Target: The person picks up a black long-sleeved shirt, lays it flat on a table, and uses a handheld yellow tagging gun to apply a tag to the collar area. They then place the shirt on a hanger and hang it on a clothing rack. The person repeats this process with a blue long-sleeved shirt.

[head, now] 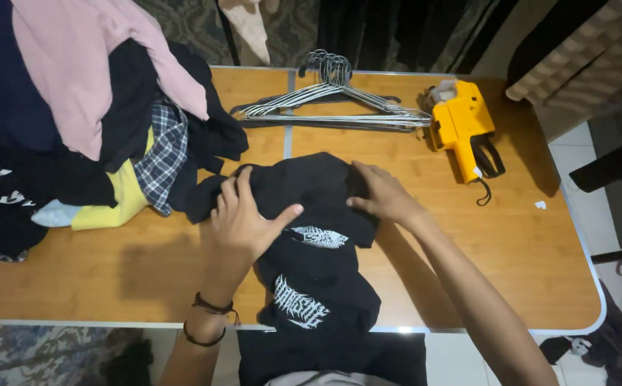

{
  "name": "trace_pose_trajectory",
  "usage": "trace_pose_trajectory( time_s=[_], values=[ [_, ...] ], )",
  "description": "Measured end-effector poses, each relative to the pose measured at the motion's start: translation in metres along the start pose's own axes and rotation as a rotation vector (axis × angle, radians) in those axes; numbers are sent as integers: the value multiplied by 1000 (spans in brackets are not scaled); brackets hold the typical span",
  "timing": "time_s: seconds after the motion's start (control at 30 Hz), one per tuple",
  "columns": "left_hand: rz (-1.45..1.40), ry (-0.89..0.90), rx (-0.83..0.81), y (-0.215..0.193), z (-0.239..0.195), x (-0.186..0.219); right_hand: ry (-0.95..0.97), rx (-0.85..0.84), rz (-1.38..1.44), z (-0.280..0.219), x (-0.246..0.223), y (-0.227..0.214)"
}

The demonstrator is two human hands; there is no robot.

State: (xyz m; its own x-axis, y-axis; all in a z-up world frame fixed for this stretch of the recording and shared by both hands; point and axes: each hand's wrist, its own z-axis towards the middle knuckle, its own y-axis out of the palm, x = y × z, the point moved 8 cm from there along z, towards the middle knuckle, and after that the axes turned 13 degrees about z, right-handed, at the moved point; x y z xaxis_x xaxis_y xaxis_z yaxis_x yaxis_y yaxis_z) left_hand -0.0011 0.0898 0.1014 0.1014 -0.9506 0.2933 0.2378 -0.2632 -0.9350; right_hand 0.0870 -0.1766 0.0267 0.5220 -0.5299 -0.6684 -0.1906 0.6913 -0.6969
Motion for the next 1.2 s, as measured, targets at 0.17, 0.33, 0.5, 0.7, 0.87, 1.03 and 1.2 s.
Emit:
trace_pose_trajectory(
  time_s=[0.17, 0.33, 0.5, 0.7, 0.87, 1.03, 1.2],
  values=[
    [86, 119, -211, 18, 7, 6, 225, 19, 55, 5, 15, -15],
    [-61, 105, -158, -15, 30, -17, 152, 209, 88, 8, -46, -90],
    [-731, 456, -435, -57, 48, -4, -328, 472, 134, -1, -127, -178],
    [-917, 626, -254, -124, 65, -5, -751, 988, 214, -43, -117, -271],
    [-714, 480, 122, -132, 77, 3, -152, 542, 439, -5, -152, -217],
    [-640, 292, 118, -58, 79, -13, 529, -149, 77, -6, -61, -93],
    [-160, 462, 501, -59, -12, 42, 203, 68, 452, 4, -115, -117]
  ],
)
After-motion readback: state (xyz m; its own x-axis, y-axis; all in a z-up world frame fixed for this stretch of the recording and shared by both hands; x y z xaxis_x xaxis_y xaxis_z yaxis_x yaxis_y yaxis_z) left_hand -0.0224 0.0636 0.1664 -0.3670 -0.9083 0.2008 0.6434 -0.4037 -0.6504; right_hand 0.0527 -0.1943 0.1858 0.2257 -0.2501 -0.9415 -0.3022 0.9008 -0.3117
